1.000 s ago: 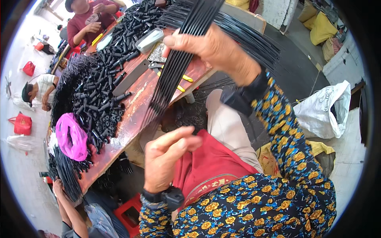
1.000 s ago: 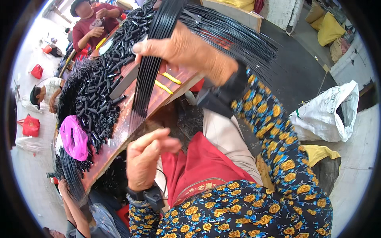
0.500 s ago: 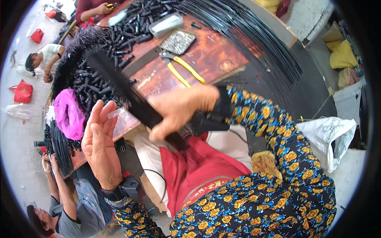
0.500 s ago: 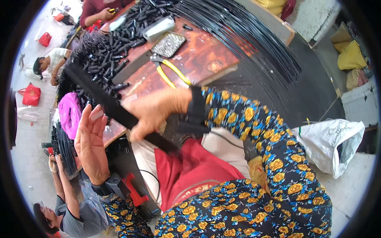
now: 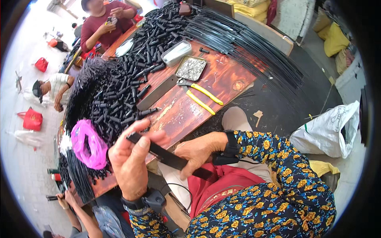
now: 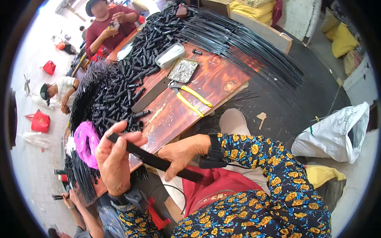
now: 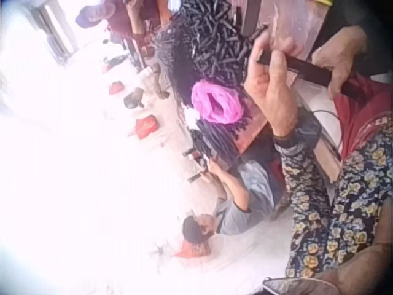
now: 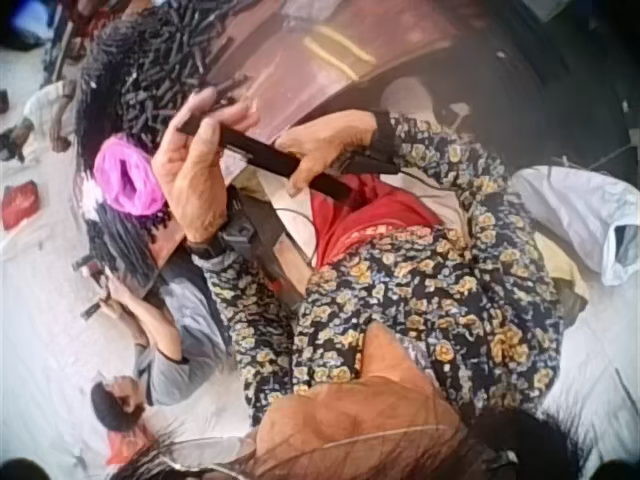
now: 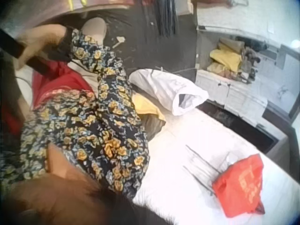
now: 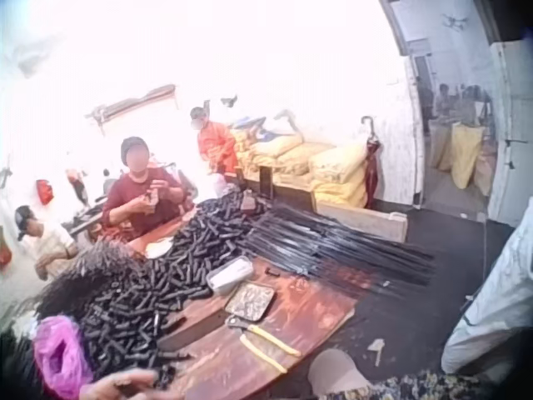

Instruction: Assembling black umbrella ribs into plastic hubs using pliers in a workshop.

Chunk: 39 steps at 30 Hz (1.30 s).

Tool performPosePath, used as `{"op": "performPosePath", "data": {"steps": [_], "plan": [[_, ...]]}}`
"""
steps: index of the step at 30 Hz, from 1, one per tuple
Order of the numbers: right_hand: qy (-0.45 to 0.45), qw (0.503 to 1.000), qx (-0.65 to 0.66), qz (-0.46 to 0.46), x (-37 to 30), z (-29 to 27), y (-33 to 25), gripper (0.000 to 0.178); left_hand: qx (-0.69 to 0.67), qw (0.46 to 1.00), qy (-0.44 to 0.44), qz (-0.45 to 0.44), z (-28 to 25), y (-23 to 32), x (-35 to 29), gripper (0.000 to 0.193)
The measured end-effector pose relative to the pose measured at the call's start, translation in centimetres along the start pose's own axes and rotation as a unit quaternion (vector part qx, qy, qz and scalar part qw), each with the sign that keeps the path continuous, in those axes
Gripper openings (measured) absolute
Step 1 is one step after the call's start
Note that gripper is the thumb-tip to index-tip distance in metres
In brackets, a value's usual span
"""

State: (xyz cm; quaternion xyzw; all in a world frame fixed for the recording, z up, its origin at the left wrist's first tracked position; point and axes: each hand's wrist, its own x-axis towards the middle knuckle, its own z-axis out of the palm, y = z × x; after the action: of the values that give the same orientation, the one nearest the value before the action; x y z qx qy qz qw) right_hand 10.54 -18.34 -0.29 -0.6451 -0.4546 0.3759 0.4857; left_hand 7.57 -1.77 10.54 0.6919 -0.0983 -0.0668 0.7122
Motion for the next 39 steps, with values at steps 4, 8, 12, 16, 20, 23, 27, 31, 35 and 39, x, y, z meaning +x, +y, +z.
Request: {"op": "performPosePath", "data": {"steps": [4,8,12,16,20,23,27,31,35,39], "plan": [[0.061,0.979,0.173,-0.092,-0.7,1.2,1.4,0.040,0.033,0.999,0.014,0.032,0.5,0.9,-2.7,0.029],[0.137,0.964,0.224,-0.046,-1.1,3.8,1.3,0.043,0.142,0.955,-0.207,0.159,-2.3,2.8,-6.6,0.025],[0.105,0.971,0.210,-0.034,-1.3,4.5,1.0,0.039,-0.254,0.959,-0.040,0.120,-1.4,-1.8,-10.9,0.056],[0.138,0.959,0.249,-0.008,-1.2,5.2,1.4,0.044,-0.039,0.987,0.118,-0.106,-2.2,-8.8,-9.7,0.037],[0.105,0.955,0.273,-0.042,-0.1,5.5,2.2,0.046,-0.187,0.967,0.037,-0.169,-0.1,-9.2,-6.4,0.039],[0.082,0.957,0.276,-0.031,0.7,5.2,2.3,0.044,-0.201,0.969,0.057,-0.132,0.6,-10.2,-5.0,0.034],[-0.008,0.996,-0.068,0.048,-1.5,2.6,1.9,0.052,-0.218,0.964,0.069,-0.135,0.0,-10.8,-5.3,0.026],[0.155,0.965,0.015,0.213,-5.5,-5.7,-1.9,0.038,-0.256,0.940,0.095,-0.204,-0.5,-11.3,-5.7,0.028],[0.437,0.888,-0.095,0.104,-8.3,-16.7,-0.9,0.026,-0.276,0.935,0.083,-0.207,0.3,-11.4,-5.2,0.027],[0.528,0.761,-0.345,0.150,-5.2,-25.2,4.4,0.011,-0.273,0.934,0.101,-0.209,-0.1,-11.1,-5.0,0.026]]}}
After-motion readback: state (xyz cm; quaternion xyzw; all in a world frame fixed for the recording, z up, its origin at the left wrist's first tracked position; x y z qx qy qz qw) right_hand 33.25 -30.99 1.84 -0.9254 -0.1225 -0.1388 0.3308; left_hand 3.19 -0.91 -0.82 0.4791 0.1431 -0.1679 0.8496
